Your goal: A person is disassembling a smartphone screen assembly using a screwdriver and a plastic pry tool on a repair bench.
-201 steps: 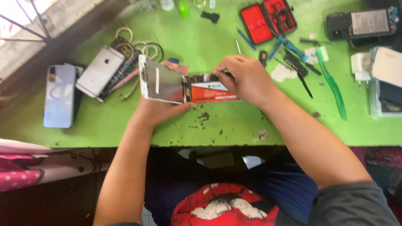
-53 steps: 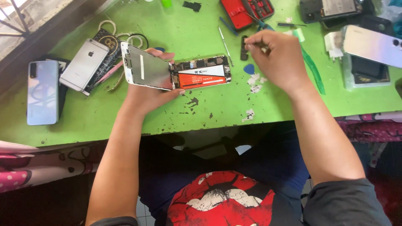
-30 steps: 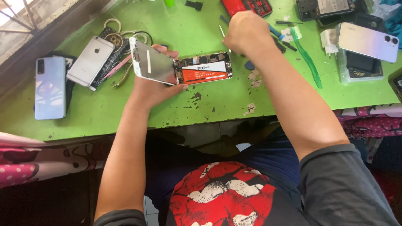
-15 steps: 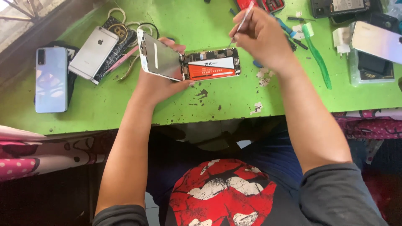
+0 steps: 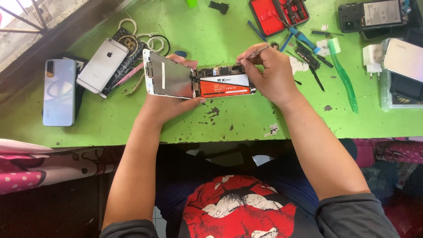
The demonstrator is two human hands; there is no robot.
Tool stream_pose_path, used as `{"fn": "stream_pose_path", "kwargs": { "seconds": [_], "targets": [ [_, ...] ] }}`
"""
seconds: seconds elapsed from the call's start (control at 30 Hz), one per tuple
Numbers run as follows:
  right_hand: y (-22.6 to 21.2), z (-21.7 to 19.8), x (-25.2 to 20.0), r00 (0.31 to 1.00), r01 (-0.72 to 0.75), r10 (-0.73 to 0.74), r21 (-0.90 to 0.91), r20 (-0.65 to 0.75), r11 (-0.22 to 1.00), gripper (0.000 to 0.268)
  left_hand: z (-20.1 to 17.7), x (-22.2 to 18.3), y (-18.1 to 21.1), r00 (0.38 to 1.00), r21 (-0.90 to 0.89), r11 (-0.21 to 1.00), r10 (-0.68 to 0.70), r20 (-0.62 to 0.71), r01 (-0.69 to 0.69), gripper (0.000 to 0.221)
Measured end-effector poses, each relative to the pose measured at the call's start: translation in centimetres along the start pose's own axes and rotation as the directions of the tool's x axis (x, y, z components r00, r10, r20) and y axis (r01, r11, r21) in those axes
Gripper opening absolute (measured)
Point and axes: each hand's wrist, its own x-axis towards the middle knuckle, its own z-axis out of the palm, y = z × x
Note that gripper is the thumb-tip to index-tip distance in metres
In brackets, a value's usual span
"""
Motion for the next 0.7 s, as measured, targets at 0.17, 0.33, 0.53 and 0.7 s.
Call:
{"fn": "stream_pose_path", "kwargs": {
  "seconds": [0.17,0.33,0.53,0.7],
  "targets": [
    [1.6,0.5,-0.1,0.998,0.049,-0.047,0.037,-0.052,0.998,0.009,-0.1,0.4,-0.5,1.0,-0.016,1.0,0.018,-0.014,-0.019,0.072],
    [1.8,0.7,-0.1,0.982,0.18,-0.183,-0.07,-0.048,0.981,0.013,-0.1,-0.3,-0.8,0.999,-0.047,0.998,0.028,-0.035,-0.03,0.076],
    [2.0,0.8,-0.5,0.969,0.238,-0.245,-0.146,-0.03,0.96,0.013,0.0,0.4,-0.9,0.994,-0.087,0.992,0.084,-0.07,-0.09,0.081],
    [0.9,1.1,-0.3,0.974,0.214,-0.225,-0.215,-0.027,0.953,0.014,0.3,0.6,-1.4,0.99,-0.107,0.987,0.108,-0.095,-0.118,0.084]
  ]
}}
